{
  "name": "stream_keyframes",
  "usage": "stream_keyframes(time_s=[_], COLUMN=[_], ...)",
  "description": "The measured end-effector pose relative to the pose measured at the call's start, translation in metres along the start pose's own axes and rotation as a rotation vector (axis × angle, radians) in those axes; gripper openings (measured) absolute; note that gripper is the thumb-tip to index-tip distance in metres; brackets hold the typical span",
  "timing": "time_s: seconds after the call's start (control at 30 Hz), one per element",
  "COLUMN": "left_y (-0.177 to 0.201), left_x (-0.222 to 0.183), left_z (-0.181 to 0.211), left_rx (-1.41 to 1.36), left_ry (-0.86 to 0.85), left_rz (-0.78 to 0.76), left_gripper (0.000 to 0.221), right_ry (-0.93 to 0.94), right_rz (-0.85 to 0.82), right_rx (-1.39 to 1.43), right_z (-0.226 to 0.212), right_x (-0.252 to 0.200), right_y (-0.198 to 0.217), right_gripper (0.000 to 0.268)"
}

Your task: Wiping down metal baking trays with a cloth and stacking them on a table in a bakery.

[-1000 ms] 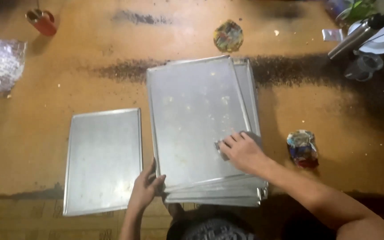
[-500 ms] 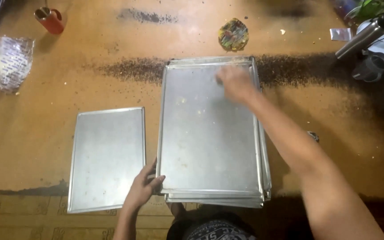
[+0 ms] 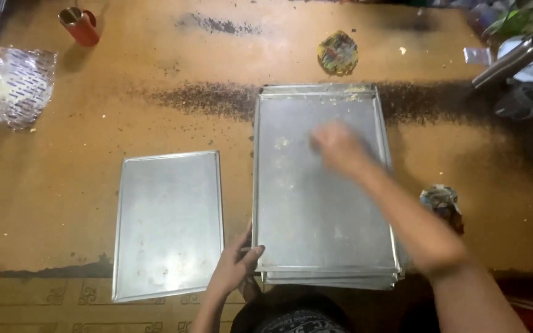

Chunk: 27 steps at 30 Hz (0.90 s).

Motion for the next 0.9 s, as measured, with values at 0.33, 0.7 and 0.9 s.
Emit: stream_keyframes(time_s=[0.33,0.7,0.9], left_y=[0.004,0.006,0.022], left_x=[0.006,-0.014,-0.002], left_z=[0.001,0.019,0.024], left_rx=[0.090,0.017,-0.182], left_ry=[-0.096,0.111,-0.058], left_rz=[-0.007,0.176,0.147], left_gripper=[0.077,0.050,0.023], right_ry=[0.292,0.002,-0.517], right_rz=[0.276,0.238,0.126], right_rx=[-0.366,0.165,0.135], right_z=[-0.056,0.072,0.106], right_x=[0.057,0.062,-0.057], right_y=[-0.067,-0.067,0.075], right_gripper=[0.023,0.029,0.042])
Point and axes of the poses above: each hand's wrist, its own x-axis towards the middle knuckle, its own y-axis out of the back of the hand, z = x × y, the point moved 10 cm from there along x, towards the middle knuckle, and after that the axes turned 4 degrees about x, right-handed, at the moved point
